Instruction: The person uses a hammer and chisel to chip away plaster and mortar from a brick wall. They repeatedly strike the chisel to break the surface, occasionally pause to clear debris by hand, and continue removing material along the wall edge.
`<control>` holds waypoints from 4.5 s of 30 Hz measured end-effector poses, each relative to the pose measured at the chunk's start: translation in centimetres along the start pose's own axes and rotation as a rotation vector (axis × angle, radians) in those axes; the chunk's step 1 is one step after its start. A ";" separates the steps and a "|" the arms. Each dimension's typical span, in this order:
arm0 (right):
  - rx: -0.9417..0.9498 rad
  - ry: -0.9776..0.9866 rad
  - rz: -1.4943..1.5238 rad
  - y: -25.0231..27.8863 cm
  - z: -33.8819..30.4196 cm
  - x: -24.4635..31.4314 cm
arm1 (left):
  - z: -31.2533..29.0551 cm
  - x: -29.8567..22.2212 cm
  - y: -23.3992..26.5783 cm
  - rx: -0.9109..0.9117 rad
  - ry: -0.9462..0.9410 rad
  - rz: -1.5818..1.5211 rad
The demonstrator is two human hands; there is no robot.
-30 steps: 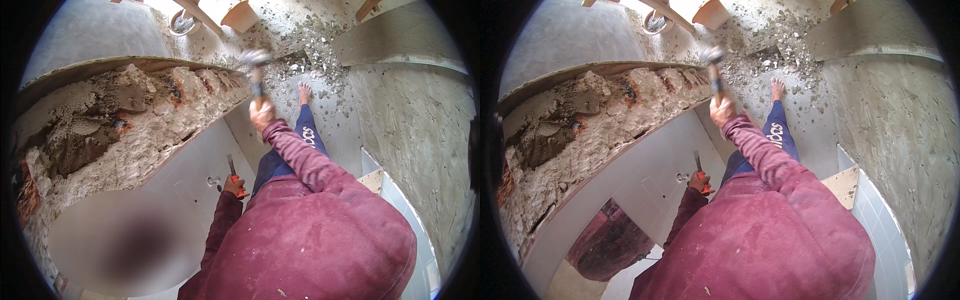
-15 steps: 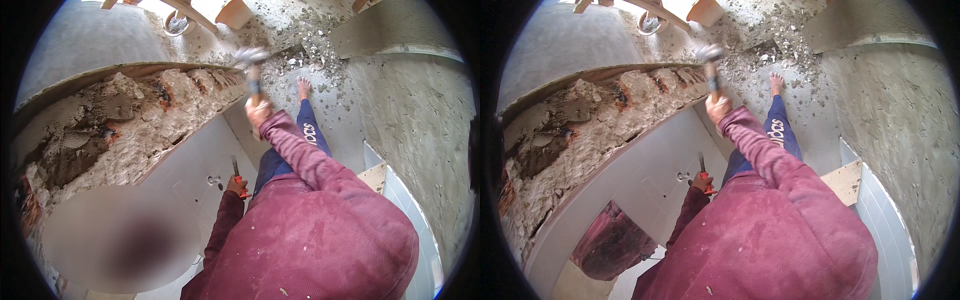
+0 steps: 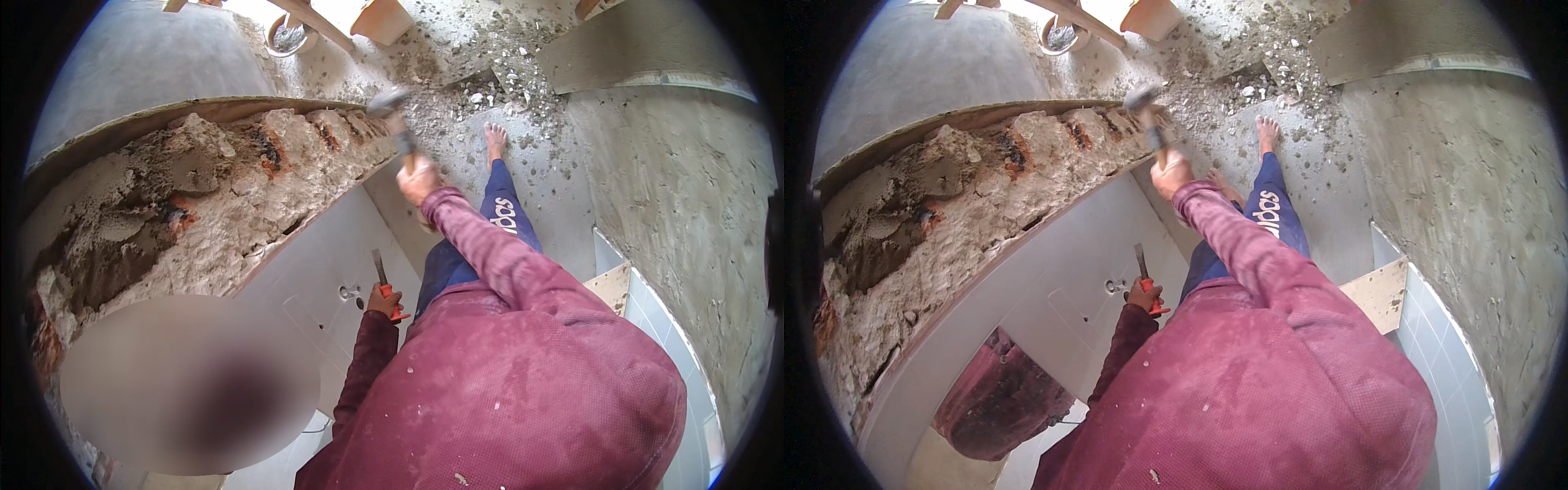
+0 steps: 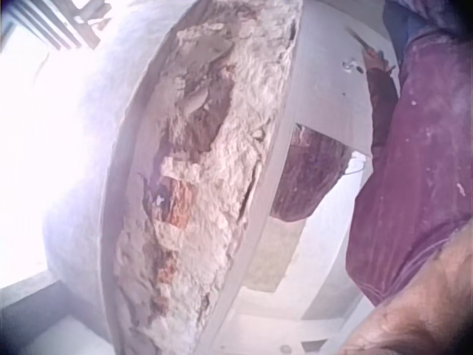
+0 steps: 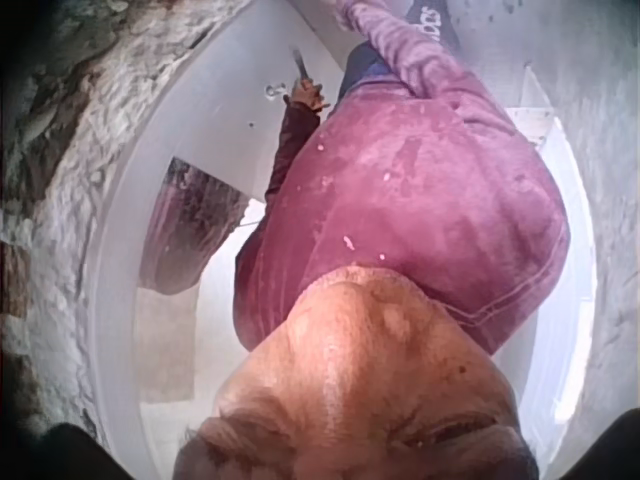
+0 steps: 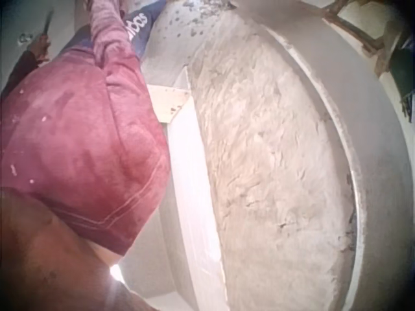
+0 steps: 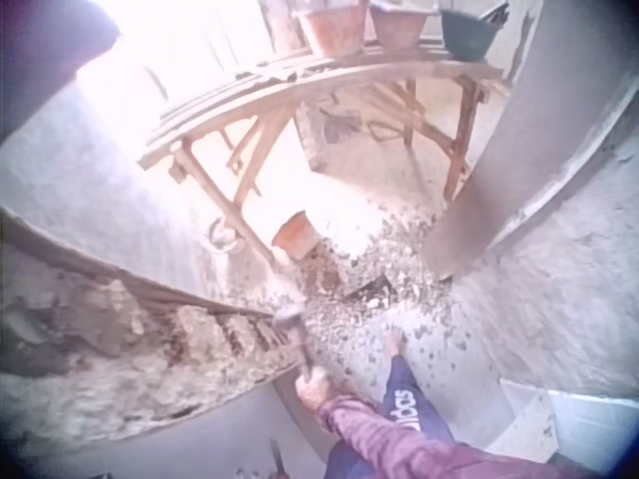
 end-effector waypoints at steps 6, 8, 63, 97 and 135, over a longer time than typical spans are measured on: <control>0.307 -0.259 -0.202 3.4 1.4 4.2 | -0.2 1.0 0.9 0.058 -0.051 0.183; 0.154 -0.075 0.021 4.1 0.8 5.0 | -0.2 0.8 0.9 0.014 -0.049 0.162; 0.396 -0.197 -0.755 10.3 3.7 -8.8 | 1.6 4.0 -0.4 -0.109 -0.186 -0.090; 0.272 -0.400 -0.208 10.3 -1.4 -7.9 | 13.3 2.1 -4.6 0.333 -0.112 -0.238; 0.219 -0.354 0.148 1.7 9.8 -11.7 | 16.5 2.1 -15.2 0.124 -0.114 0.798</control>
Point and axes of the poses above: each hand's wrist, its own z-axis towards the middle knuckle, its own y-axis out of the back of the hand, x = y × z, the point moved 1 cm from there along z, towards the middle knuckle, and after that the axes turned 13 degrees about -y, right-handed, at the moved point
